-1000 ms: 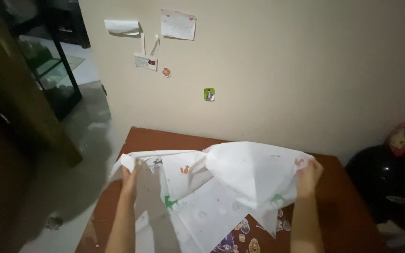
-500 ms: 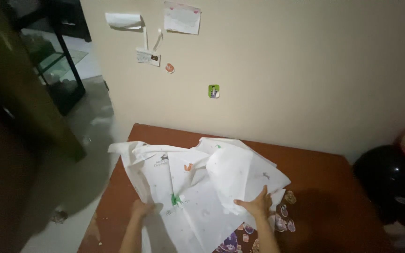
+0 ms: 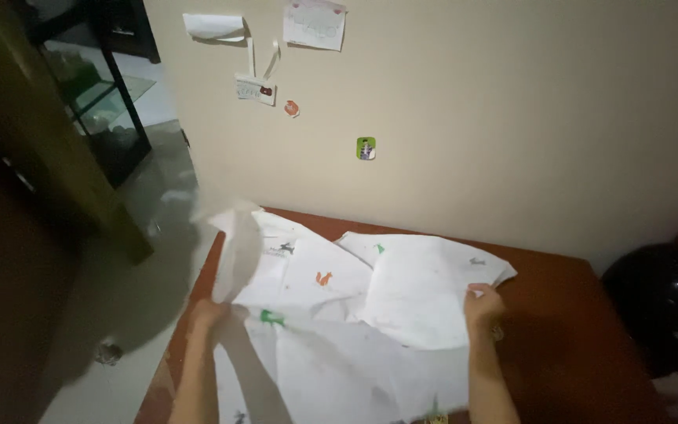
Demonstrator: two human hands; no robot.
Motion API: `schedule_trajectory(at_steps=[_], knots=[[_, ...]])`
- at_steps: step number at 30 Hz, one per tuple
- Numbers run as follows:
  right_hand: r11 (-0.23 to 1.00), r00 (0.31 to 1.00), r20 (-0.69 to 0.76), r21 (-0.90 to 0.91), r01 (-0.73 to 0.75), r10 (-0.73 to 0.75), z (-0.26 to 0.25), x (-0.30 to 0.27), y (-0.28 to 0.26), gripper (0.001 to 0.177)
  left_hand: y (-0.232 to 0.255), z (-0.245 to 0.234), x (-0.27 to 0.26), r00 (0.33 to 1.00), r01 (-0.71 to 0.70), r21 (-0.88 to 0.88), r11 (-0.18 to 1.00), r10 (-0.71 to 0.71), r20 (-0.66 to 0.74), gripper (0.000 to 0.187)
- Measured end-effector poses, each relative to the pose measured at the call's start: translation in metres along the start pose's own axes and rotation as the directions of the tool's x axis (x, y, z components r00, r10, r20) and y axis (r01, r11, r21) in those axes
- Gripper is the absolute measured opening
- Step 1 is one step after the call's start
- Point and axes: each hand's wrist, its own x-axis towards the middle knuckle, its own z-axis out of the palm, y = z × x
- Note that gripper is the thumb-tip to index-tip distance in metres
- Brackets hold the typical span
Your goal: Spreading and smoothing a decorative plastic sheet over the top of a wooden table.
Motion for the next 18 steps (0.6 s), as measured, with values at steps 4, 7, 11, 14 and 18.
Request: schedule_trajectory(at_steps=[4,7,11,14,18], knots=[[0.993,0.992,-0.050,0.021,0.114,-0.112,-0.023,0.032,0.018,0.014,0.022,-0.047,-0.033,0.996,0.075,-0.027,0.997,-0.076,-0.052,0.069],[0.992,0.990,-0.090,0.049,0.117,-0.112,-0.036,0.036,0.017,0.017,0.004,-0.048,-0.009,0.979,0.132,0.010,0.991,-0.129,-0.155,0.074],[0.999,0.996,-0.082,0.014,0.031,-0.030,-0.038,0.029,0.028,0.014,-0.043,-0.023,0.046,0.964,0.178,-0.043,0.983,-0.183,-0.195,0.059],[0.989,0.988,0.036,-0.038,-0.146,0.147,-0.017,0.018,0.056,0.019,-0.041,-0.008,0.036,0.947,0.181,-0.042,0.983,-0.186,-0.264,0.068],[0.944,0.965,0.232,0.272,-0.184,0.121,0.008,0.000,0.071,0.078,-0.018,0.023,0.001,0.808,0.143,0.266,0.953,0.042,-0.587,0.103]])
